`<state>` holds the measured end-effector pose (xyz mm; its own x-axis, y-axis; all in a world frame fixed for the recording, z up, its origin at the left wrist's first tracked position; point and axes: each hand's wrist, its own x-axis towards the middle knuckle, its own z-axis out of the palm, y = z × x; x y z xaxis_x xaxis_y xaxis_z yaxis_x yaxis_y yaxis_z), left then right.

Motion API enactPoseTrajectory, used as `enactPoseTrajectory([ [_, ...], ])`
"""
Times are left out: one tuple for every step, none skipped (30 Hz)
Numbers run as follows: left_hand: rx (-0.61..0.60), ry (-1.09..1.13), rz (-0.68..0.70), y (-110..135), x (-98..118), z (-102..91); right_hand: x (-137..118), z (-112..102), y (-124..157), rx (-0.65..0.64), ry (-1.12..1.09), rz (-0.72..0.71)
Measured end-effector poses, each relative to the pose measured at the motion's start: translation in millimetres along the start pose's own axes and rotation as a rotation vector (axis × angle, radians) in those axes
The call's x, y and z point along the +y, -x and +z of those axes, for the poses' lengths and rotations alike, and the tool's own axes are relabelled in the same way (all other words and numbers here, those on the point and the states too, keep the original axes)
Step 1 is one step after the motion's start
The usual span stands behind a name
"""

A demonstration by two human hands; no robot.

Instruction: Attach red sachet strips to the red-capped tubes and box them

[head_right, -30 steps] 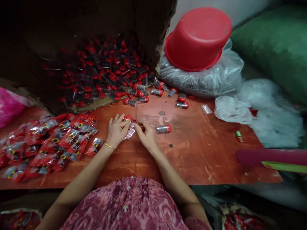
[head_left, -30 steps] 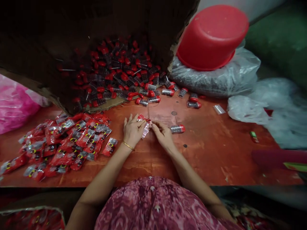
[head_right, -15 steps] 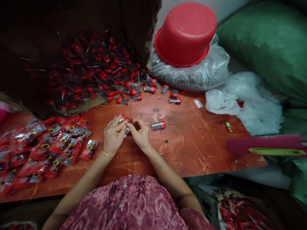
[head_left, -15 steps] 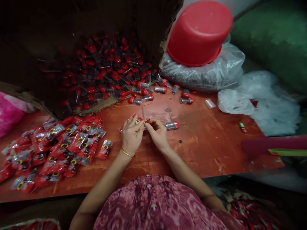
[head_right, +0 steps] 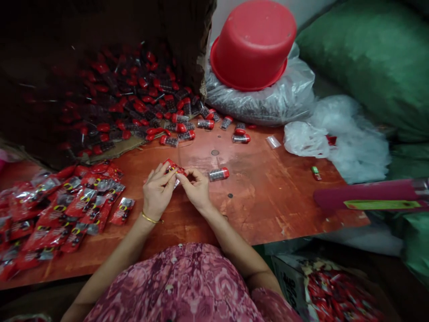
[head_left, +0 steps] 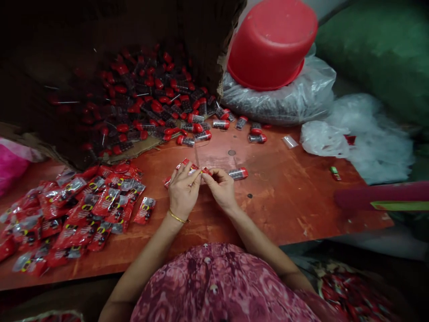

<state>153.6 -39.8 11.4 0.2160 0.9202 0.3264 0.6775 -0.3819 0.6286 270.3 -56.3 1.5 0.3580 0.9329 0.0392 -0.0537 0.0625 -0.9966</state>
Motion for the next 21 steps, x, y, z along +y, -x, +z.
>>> enactPoseTrajectory([
  [-0.006,0.002,0.001,0.2,0.1,0.6,0.1,-0.2,0.4,-0.013,0.014,-0.003],
  [-0.009,0.004,0.001,0.5,0.3,1.0,0.2,-0.4,0.7,-0.027,0.022,-0.008],
  [-0.010,0.007,0.000,0.7,0.8,0.9,0.2,-0.7,0.8,-0.047,0.024,-0.013],
  [-0.011,0.010,-0.004,0.9,1.5,0.2,0.0,-1.1,0.6,-0.074,0.022,-0.017],
  [-0.006,0.016,-0.010,1.2,2.5,-1.1,-0.2,-1.6,0.2,-0.102,0.022,-0.018],
  [0.004,0.026,-0.022,1.4,3.6,-3.1,-0.4,-2.4,-0.2,-0.121,0.026,-0.018],
  [0.022,0.040,-0.042,1.8,4.8,-5.8,-0.7,-3.5,-0.7,-0.124,0.038,-0.020],
  [0.041,0.061,-0.078,2.3,5.8,-8.9,-0.9,-4.9,-1.2,-0.108,0.058,-0.026],
  [0.046,0.089,-0.135,3.0,6.6,-12.2,-1.1,-6.4,-1.4,-0.079,0.086,-0.039],
  [0.026,0.127,-0.206,3.8,7.3,-15.3,-1.2,-7.9,-1.4,-0.044,0.115,-0.057],
  [-0.019,0.183,-0.286,4.5,7.8,-17.9,-1.1,-9.2,-1.2,-0.011,0.144,-0.077],
  [-0.083,0.262,-0.366,5.2,8.4,-19.6,-1.0,-10.3,-0.7,0.014,0.169,-0.097],
  [-0.152,0.367,-0.441,5.6,9.3,-20.3,-0.7,-11.0,-0.1,0.029,0.191,-0.114],
  [-0.211,0.492,-0.510,5.8,10.7,-20.0,-0.3,-11.3,0.7,0.036,0.209,-0.132],
  [-0.248,0.629,-0.575,5.5,12.8,-18.9,0.2,-11.1,1.6,0.035,0.223,-0.151],
  [-0.266,0.768,-0.639,4.9,15.4,-17.2,0.8,-10.7,2.5,0.028,0.234,-0.170],
  [-0.269,0.893,-0.701,4.0,18.5,-15.3,1.4,-10.1,3.5,0.016,0.241,-0.185],
  [-0.264,0.997,-0.756,2.8,21.8,-13.5,2.0,-9.5,4.6,-0.001,0.247,-0.195],
  [-0.247,1.078,-0.802,1.4,24.9,-11.8,2.5,-9.1,5.7,-0.022,0.252,-0.200],
  [-0.221,1.137,-0.839,-0.1,27.6,-10.5,2.8,-9.1,6.9,-0.050,0.260,-0.202],
  [-0.190,1.174,-0.865,-1.6,29.7,-9.5,3.1,-9.7,7.9,-0.084,0.273,-0.202],
])
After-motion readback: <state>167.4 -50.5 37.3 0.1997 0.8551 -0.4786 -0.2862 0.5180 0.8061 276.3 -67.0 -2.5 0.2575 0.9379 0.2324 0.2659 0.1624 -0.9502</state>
